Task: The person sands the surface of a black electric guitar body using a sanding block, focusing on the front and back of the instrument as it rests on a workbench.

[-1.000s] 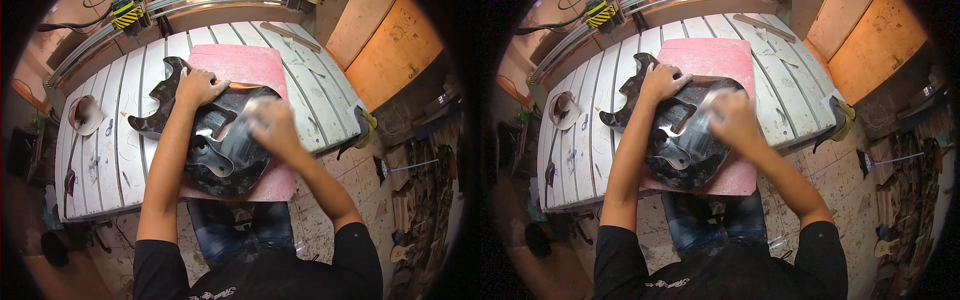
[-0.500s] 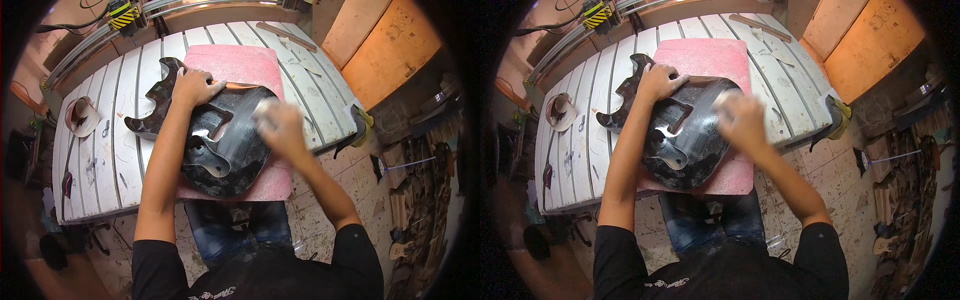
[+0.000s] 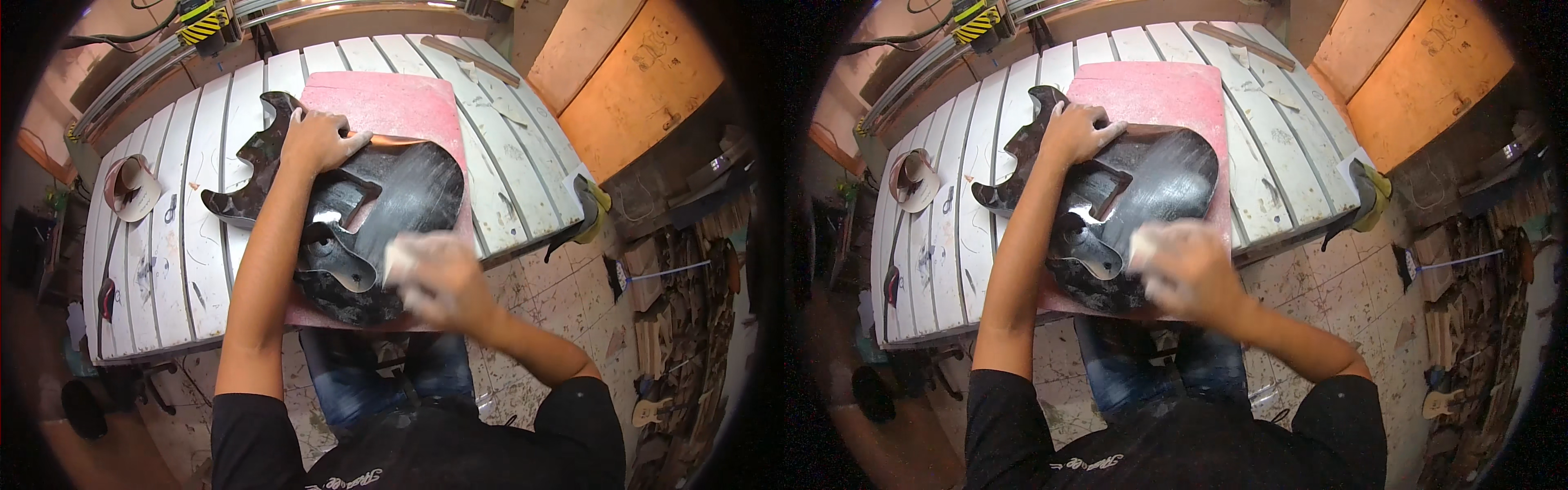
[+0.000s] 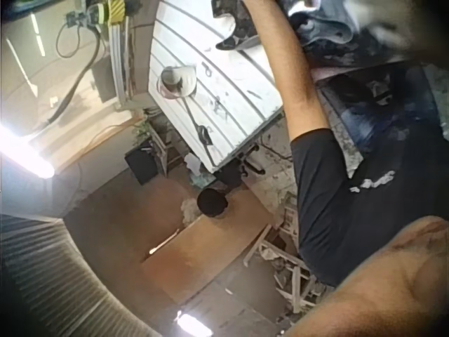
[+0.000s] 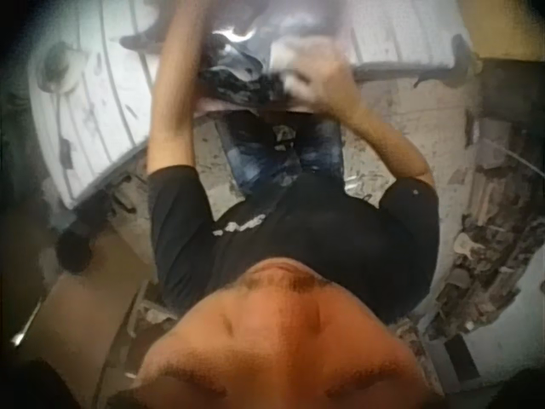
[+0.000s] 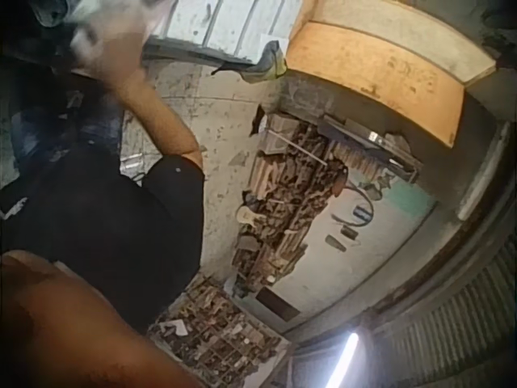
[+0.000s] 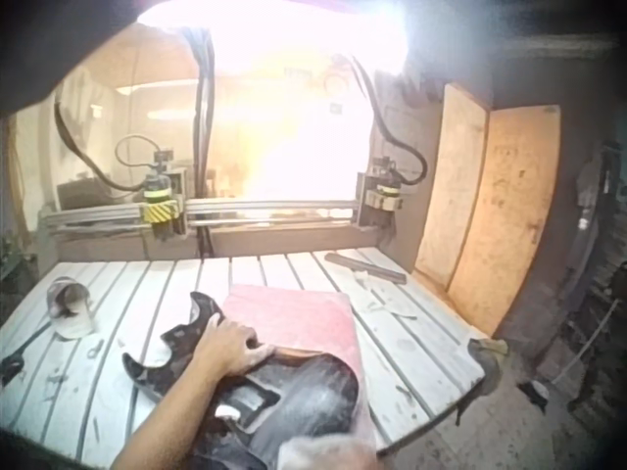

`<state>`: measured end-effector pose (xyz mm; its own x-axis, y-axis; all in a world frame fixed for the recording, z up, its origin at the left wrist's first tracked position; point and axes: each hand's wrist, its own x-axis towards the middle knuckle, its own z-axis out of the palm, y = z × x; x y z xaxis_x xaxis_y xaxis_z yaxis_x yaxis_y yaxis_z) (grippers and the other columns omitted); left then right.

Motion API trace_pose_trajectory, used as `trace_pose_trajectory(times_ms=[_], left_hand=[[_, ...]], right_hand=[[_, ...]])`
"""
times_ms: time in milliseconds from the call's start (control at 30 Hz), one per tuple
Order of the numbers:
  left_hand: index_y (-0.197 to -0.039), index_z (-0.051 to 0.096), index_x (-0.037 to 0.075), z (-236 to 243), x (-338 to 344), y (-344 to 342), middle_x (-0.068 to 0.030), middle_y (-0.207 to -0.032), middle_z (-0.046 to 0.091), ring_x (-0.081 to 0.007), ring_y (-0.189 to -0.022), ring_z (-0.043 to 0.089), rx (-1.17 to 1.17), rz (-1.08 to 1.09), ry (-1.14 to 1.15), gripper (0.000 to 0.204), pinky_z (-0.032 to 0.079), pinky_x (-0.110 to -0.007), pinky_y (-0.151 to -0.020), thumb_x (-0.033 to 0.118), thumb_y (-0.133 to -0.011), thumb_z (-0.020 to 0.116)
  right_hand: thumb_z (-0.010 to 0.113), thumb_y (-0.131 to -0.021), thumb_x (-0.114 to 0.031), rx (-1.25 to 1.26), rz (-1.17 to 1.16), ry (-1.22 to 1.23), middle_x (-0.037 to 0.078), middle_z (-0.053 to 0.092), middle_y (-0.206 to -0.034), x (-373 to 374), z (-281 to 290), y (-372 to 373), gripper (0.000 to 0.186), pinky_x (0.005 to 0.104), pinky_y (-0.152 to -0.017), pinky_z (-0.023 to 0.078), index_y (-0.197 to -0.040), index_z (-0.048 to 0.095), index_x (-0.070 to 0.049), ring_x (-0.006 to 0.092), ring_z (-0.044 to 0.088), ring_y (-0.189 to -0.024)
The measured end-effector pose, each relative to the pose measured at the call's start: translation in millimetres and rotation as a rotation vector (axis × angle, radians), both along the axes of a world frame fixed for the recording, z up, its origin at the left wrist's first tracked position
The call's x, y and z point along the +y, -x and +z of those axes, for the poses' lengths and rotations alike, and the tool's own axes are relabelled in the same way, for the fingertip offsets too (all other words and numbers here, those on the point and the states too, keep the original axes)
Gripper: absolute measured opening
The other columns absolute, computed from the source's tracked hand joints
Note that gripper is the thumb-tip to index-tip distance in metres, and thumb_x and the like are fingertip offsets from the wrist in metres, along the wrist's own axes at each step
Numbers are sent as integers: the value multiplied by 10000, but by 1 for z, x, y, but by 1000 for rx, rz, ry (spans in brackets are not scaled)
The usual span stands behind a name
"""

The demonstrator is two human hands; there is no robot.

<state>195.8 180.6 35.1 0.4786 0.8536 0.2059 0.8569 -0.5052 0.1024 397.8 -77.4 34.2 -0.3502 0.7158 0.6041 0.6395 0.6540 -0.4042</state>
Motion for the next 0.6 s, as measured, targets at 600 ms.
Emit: trace_pose_trajectory(times_ms=[600], left_hand=[[-1123,805,70,3,-3,-1,-193,-1221,761,-368,-1256,665,-13,10,26,684,309,-637,-1227,694,-976,565]], right_hand=[[725,-815,-160,-85,-121,15,117,769,-1142,19,-9,-19,219,488,-968,507,-1020,798,-184,321,676,-1028]])
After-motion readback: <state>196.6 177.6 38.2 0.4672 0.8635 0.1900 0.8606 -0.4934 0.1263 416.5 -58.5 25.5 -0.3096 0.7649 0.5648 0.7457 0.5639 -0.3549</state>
